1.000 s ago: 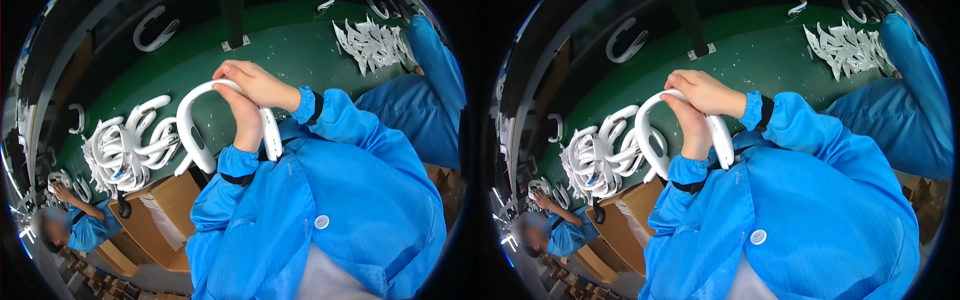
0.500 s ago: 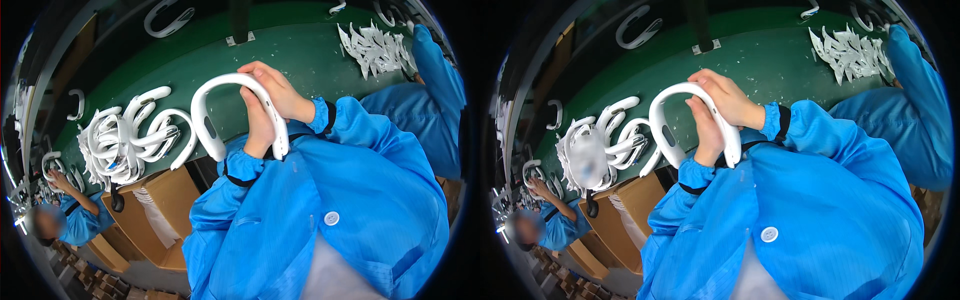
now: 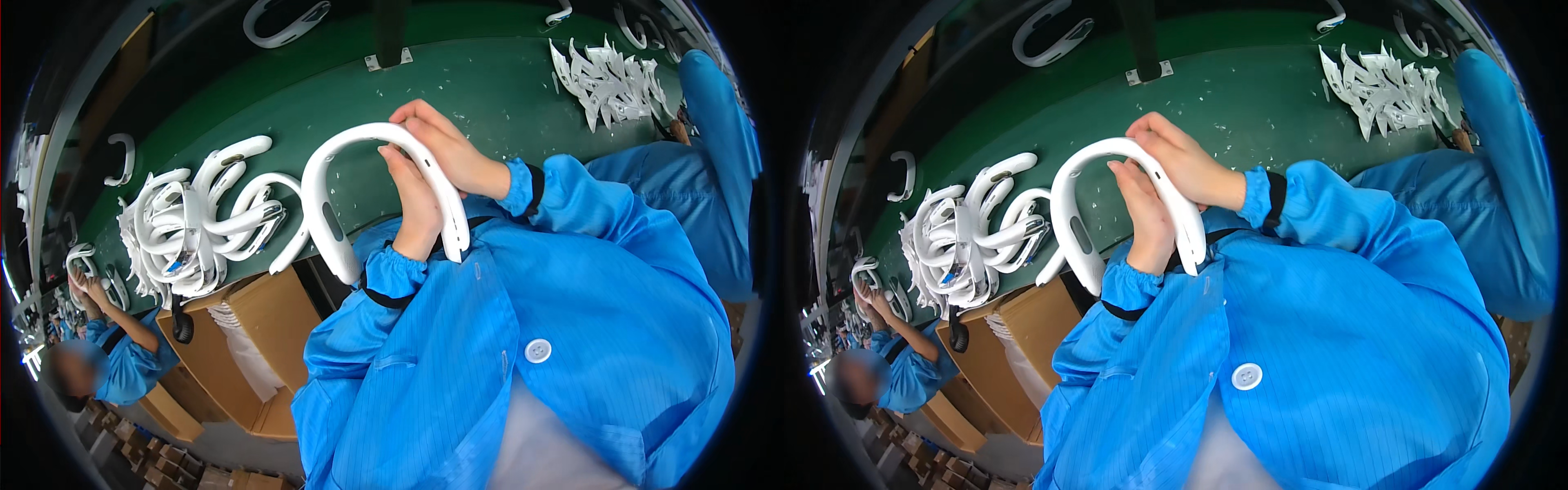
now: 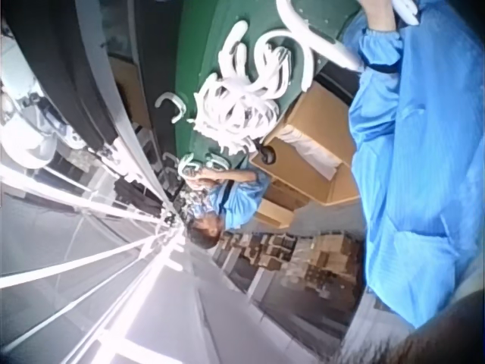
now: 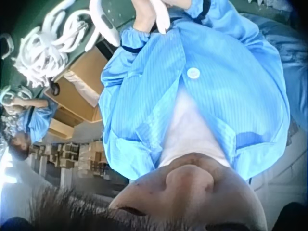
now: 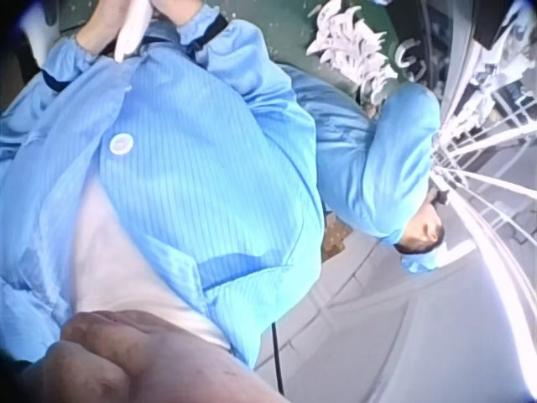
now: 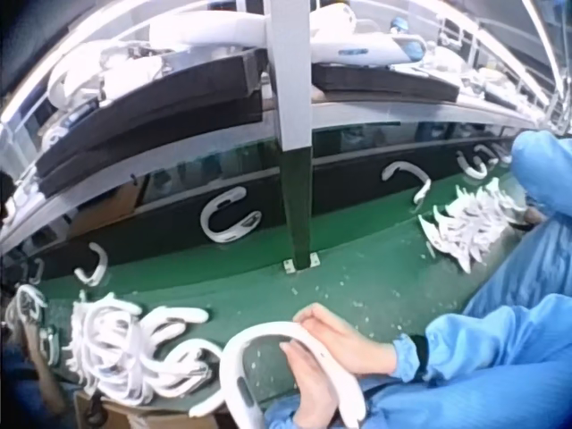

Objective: Assembling the internal circuit boards and plastic casings of electronic neck massagers at a factory workbench.

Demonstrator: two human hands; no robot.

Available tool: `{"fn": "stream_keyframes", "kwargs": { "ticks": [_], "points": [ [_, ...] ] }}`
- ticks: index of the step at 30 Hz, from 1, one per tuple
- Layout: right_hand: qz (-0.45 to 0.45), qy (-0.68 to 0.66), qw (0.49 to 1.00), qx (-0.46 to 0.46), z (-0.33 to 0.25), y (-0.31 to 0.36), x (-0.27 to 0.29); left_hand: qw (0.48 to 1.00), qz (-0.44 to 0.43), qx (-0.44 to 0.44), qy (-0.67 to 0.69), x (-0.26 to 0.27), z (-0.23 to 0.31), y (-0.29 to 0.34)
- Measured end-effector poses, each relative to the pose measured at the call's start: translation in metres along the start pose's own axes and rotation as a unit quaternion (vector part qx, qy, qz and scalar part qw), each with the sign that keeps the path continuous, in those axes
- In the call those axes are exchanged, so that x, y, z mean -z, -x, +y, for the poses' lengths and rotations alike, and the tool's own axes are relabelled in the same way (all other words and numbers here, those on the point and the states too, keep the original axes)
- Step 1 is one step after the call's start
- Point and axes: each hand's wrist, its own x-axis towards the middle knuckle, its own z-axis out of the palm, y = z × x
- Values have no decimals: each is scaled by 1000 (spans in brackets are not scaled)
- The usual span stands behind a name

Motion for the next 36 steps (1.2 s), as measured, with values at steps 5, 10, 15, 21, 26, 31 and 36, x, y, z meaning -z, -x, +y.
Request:
{"fn": "stream_keyframes", "kwargs": {
  "ticks": [5,10,15,21,26,31,36],
  "points": [
    [32,154,985,77,-6,27,-6,996,-13,-75,54,3,-9,6],
    [55,179,973,136,-11,30,-9,994,59,-88,20,-10,-13,0],
    [44,39,990,126,0,25,-6,991,108,-73,10,-10,-15,-3],
    [-4,-53,995,88,3,17,3,991,68,-116,12,-8,-9,-10],
    [-41,-9,999,4,1,41,12,990,71,-119,-29,10,-4,-11],
    [-41,92,995,-16,-9,57,22,982,32,-119,-141,9,3,-19],
    [111,-46,990,-71,-2,87,102,950,-130,-13,-284,10,37,4]
  ]
}}
